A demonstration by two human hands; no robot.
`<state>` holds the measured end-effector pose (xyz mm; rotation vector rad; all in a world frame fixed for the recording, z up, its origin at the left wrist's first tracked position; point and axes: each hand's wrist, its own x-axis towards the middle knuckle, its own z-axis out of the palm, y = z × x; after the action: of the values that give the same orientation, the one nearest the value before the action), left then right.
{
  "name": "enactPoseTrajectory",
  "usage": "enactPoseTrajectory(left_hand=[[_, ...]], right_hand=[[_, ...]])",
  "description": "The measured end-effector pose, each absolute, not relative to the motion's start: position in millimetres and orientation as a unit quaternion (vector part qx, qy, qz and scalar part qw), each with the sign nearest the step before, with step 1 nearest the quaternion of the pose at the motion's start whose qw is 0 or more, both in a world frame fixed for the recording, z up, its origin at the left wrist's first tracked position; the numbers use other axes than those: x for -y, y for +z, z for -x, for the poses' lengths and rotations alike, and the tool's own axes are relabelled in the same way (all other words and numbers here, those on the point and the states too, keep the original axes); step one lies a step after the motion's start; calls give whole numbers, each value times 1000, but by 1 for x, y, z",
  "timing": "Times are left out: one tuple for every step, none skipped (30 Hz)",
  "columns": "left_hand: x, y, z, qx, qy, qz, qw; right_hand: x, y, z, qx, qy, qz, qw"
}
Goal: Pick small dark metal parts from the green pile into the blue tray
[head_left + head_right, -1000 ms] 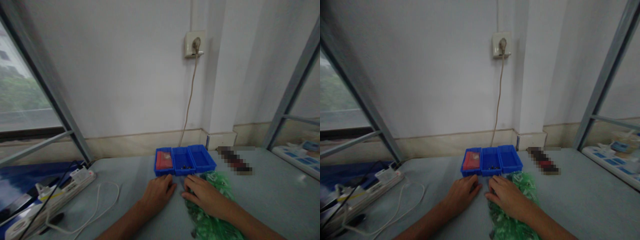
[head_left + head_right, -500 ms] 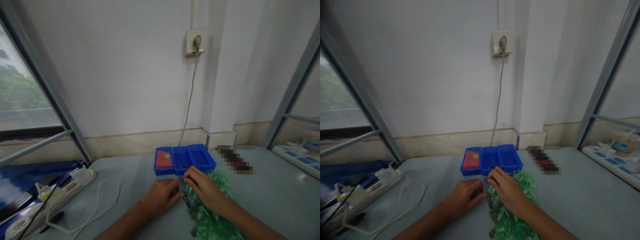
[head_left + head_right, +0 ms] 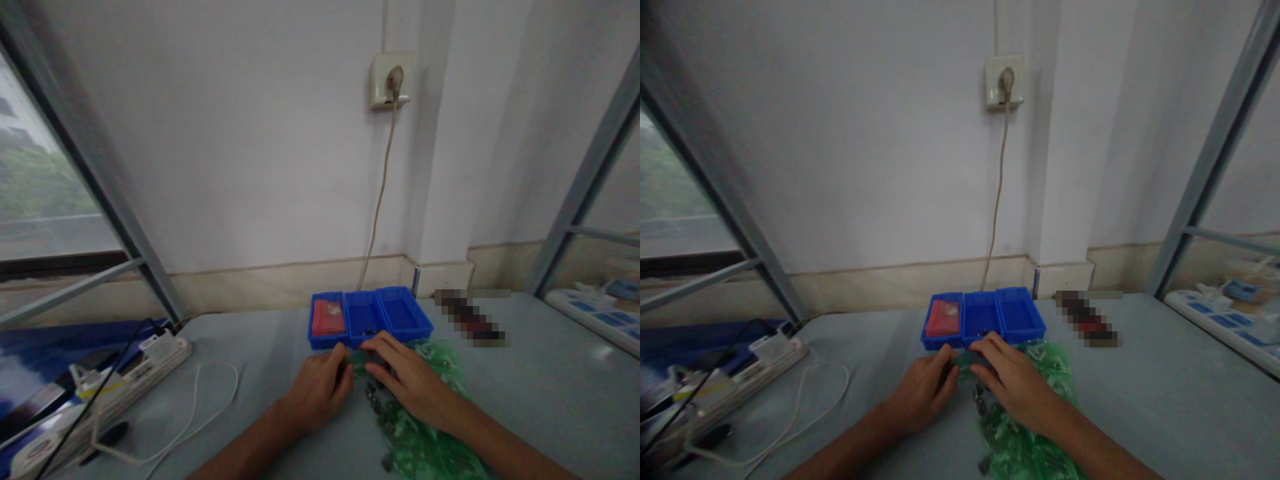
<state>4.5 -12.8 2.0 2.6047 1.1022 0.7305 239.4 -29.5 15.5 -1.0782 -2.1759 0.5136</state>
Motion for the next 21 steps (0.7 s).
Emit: enactPoseTrajectory(left_hand=[[12,2,-4,-379,251,-884,108],[12,3,-3,-385,254,-881,105],[11,3,-3,-394,257,-877,102],[11,4,-3,-404,259,-872,97],[11,5,-3,-414,261,-867,92],[11,5,-4,-421,263,-864,87],[11,5,-4,-424,263,-863,83],[11,5,-5,-425,262,-863,80],[11,5,-5,-424,259,-864,78],[12,5,-5,-422,257,-866,76],[12,4,-5,-420,255,-868,74],[12,4,-5,-420,253,-869,72],[11,3,-5,-420,251,-869,69],[11,2,-5,-421,249,-869,66],[11,2,-5,-422,246,-870,64],[10,1,-5,-422,243,-871,63],[10,1,-5,-422,240,-872,63],[10,0,-5,-421,238,-873,62],[9,0,-5,-421,236,-874,61],[9,-1,-5,-421,234,-874,60],[9,-1,-5,-421,231,-875,58]], right_hand=[[29,14,-241,835,169,429,301],[29,12,-242,836,140,452,279],[29,10,-243,836,119,472,253],[29,8,-244,841,105,480,226],[29,6,-244,847,96,482,202],[30,4,-244,853,91,481,180],[32,3,-244,859,87,477,163],[33,3,-243,863,84,474,152],[35,3,-242,866,80,472,144],[36,4,-242,868,75,470,140],[37,5,-241,870,71,468,140],[37,5,-240,871,67,465,141],[37,6,-239,872,64,464,145],[36,7,-238,872,61,463,149],[36,7,-238,871,57,465,152],[34,7,-238,870,53,467,152],[33,7,-237,869,48,469,150],[32,7,-237,869,42,471,146],[32,7,-237,870,36,471,143],[31,7,-237,871,31,469,142],[31,7,-238,872,26,467,142]])
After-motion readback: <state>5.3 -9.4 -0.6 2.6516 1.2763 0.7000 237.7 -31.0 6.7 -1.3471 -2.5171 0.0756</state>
